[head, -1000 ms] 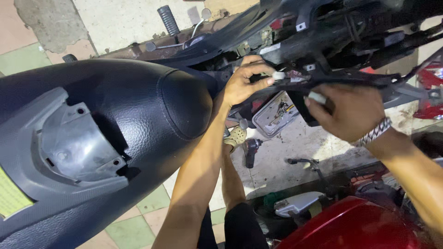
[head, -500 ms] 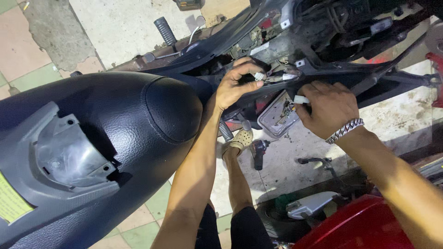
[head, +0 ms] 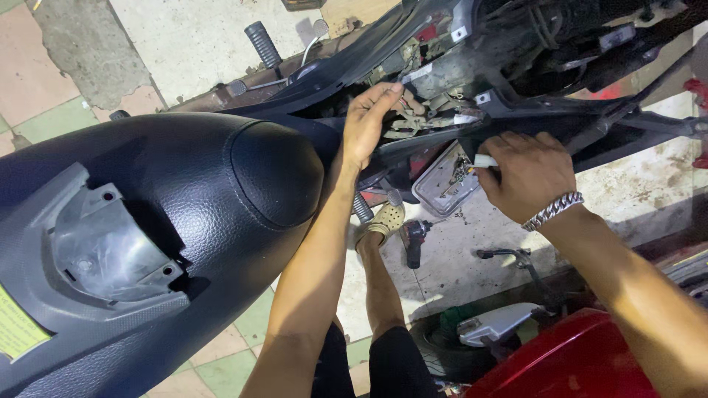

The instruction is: The person unscrews fasteners on the motorcycle fairing using a power drill and a screwdriver, disconnects electrical wire connectors by hand, and removes plastic panels from the motorcycle body.

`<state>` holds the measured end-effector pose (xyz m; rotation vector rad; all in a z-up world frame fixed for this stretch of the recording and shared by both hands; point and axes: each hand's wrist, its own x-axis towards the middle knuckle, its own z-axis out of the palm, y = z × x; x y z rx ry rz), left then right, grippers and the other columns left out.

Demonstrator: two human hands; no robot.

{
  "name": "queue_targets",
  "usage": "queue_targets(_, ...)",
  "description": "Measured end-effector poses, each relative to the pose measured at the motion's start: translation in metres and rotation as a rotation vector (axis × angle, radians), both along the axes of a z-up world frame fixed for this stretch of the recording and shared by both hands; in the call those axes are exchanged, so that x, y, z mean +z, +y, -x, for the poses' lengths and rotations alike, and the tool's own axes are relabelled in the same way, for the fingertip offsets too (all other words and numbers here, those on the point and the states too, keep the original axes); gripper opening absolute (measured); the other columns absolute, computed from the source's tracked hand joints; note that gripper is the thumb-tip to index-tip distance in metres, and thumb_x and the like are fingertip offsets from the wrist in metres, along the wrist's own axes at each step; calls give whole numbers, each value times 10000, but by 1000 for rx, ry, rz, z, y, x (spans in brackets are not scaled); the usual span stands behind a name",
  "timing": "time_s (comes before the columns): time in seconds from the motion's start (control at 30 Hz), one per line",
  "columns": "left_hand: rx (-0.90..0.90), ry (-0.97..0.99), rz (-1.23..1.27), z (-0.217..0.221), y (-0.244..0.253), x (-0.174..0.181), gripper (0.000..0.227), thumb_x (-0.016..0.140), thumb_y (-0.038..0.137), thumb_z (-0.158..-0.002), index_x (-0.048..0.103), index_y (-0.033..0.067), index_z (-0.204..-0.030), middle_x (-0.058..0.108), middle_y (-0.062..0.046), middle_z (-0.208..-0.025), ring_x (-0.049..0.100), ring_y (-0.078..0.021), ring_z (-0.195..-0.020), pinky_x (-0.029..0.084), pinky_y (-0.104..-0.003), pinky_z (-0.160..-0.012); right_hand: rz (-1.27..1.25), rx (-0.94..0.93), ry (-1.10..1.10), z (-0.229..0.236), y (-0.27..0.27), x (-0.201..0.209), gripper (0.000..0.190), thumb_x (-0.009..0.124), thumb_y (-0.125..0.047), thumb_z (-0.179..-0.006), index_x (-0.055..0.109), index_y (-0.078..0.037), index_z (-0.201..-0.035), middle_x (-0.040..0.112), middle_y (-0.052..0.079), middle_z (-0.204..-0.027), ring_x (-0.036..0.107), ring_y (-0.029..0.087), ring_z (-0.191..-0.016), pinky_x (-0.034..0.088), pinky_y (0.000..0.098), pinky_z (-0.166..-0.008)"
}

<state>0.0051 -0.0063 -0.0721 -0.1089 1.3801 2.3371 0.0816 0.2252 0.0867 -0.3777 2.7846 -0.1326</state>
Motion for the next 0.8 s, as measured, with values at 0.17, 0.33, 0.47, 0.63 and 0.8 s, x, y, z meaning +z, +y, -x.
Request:
queue_targets(0.17, 35, -73, 43, 3, 2, 5, 328, 671, 310, -1013, 756, 2, -939, 755, -53, -861, 601, -111, -813, 471, -265, -822, -54, -26, -62, 2, -1, 1, 221, 692, -314, -875, 688, -132, -1000, 714, 77, -973, 687, 286, -896, 499, 434, -854)
queue_targets(0.33, 30, -94, 87, 7, 3, 10, 330, 709, 350, -960, 749, 41, -851, 795, -44, -840, 596, -84, -820, 463, -258, -880, -35, -9, -64, 3, -4, -1, 243, 691, -298, -860, 685, -122, -1027, 713, 93, -981, 690, 286, -906, 503, 436, -851)
queue_targets(0.47, 93, -155, 69, 4, 4, 6, 299, 771, 335, -923, 670, 113, -749, 736, -26, -768, 635, -86, -787, 463, -254, -893, -3, -37, -60, 4, -7, -2, 260, 687, -271, -852, 686, -116, -1061, 721, 97, -1005, 692, 301, -900, 504, 450, -873)
queue_targets(0.63, 145, -124, 222, 4, 7, -2, 503, 811, 281, -1016, 466, 94, -702, 462, -36, -755, 375, -130, -718, 316, -309, -686, -6, -46, -82, 5, -6, -2, 259, 687, -266, -868, 682, -117, -1080, 722, 95, -1004, 697, 305, -906, 508, 455, -889)
queue_targets(0.8, 66, -190, 40, 6, 6, 5, 388, 678, 437, -967, 676, 88, -798, 788, -119, -789, 671, -113, -722, 526, -247, -744, -5, -47, -62, 4, -7, -2, 270, 704, -278, -854, 686, -126, -1075, 725, 98, -1020, 691, 321, -896, 511, 454, -884)
